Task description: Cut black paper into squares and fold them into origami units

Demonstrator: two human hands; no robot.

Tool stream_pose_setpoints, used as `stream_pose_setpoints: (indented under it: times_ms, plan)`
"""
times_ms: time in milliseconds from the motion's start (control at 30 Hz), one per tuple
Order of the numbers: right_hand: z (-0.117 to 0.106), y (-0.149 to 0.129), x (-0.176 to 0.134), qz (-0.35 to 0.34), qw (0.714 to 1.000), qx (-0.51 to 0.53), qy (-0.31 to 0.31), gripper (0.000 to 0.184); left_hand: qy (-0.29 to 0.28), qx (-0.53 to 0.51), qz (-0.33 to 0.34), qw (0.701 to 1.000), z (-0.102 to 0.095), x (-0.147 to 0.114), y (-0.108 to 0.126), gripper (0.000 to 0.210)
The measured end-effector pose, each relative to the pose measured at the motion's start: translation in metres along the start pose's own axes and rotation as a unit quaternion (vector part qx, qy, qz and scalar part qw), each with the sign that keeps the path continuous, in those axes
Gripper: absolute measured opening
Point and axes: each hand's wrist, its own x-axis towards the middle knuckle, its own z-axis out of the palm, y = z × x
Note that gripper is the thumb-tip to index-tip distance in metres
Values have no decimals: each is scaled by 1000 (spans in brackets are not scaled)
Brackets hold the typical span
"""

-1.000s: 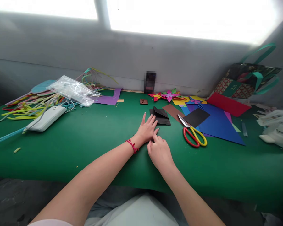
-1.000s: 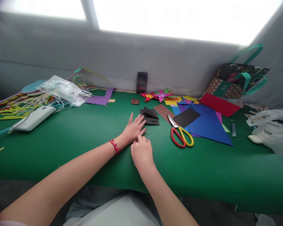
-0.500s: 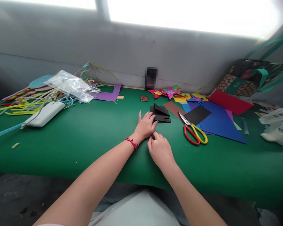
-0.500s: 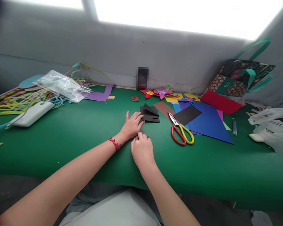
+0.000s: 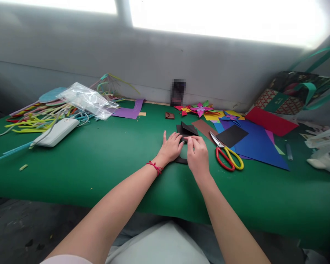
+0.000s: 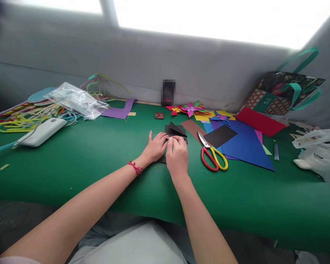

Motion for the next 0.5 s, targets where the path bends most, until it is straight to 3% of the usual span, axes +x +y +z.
stream_pose_setpoints:
  times_ms: [100,233,367,500]
  plan:
    - [20,-6,10,-24,997,22,73,33,-12,8,13,1000,1,0,-2,42]
    - [51,0,19,-19,992,23,120,32,-36,23,33,999,3,0,-6,44]
    - [74,15,18,-7,993,13,121,32,-39,35,28,998,8,0,-8,45]
    - [80,25,15,-3,994,21,109,33,-8,28,6,1000,10,1,-8,41]
